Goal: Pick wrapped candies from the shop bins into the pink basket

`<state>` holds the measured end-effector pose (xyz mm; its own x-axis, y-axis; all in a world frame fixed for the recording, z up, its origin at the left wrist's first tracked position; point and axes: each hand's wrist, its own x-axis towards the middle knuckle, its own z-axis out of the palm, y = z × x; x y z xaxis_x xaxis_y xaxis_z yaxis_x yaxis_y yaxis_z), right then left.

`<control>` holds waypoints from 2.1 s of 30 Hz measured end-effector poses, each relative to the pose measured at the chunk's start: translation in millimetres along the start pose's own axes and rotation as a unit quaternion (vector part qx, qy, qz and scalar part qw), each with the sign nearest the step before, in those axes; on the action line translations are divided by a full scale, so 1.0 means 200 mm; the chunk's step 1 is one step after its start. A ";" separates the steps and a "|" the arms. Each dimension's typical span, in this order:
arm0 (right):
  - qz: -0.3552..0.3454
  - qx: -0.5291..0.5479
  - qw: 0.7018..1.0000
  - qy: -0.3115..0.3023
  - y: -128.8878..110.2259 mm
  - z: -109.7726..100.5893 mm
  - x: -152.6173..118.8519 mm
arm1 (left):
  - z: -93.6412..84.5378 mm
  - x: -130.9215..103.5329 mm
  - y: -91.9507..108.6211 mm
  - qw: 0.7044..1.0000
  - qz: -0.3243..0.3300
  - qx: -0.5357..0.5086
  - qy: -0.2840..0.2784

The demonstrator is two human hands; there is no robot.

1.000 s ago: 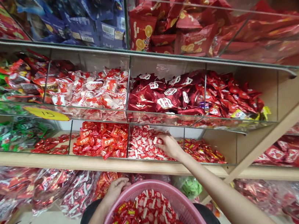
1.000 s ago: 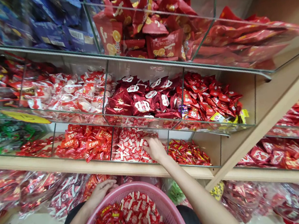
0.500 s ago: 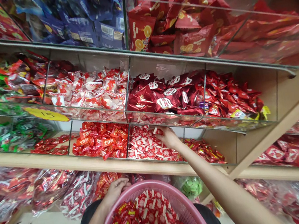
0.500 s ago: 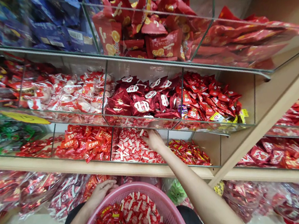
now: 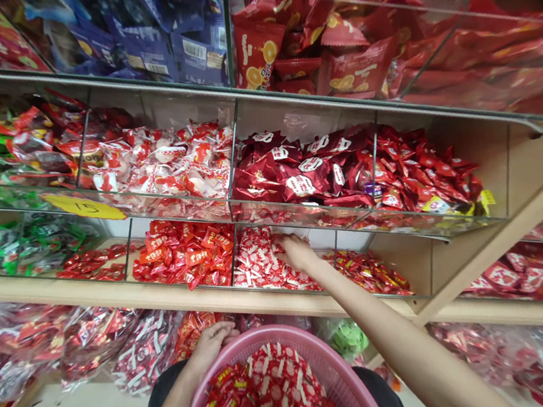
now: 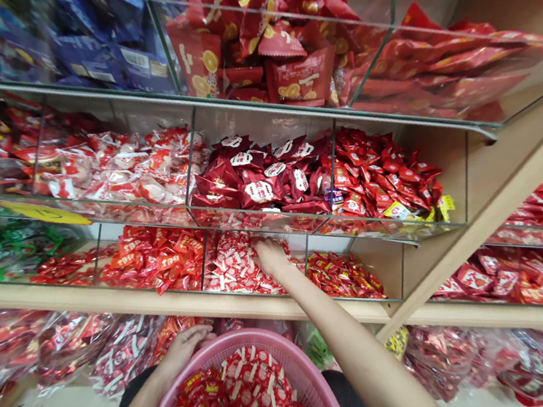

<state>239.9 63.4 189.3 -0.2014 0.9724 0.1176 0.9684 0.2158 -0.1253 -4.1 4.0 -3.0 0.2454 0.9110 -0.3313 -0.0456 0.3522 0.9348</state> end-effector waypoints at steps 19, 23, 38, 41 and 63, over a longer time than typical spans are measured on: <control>0.000 0.033 0.999 -0.032 0.02 -0.03 -0.02 | 0.00 -0.01 0.01 1.000 0.011 -0.005 -0.006; 0.005 0.049 0.998 -0.036 0.02 -0.02 -0.02 | 0.01 -0.01 0.01 1.000 0.006 -0.002 0.003; -0.032 0.114 0.992 -0.050 0.05 -0.12 -0.06 | -0.01 0.01 -0.02 1.000 0.010 0.003 -0.003; -0.027 0.096 0.992 -0.076 -0.01 -0.12 -0.07 | -0.01 0.02 -0.03 1.000 0.010 0.002 -0.003; -0.049 0.088 0.994 -0.040 -0.10 -0.15 -0.11 | 0.01 -0.02 0.02 1.000 0.017 -0.004 0.009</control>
<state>229.5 34.8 218.0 -0.3114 0.9484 0.0605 0.9041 0.3153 -0.2885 -3.3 0.7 1.6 0.2259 0.9264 -0.3011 -0.0611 0.3220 0.9448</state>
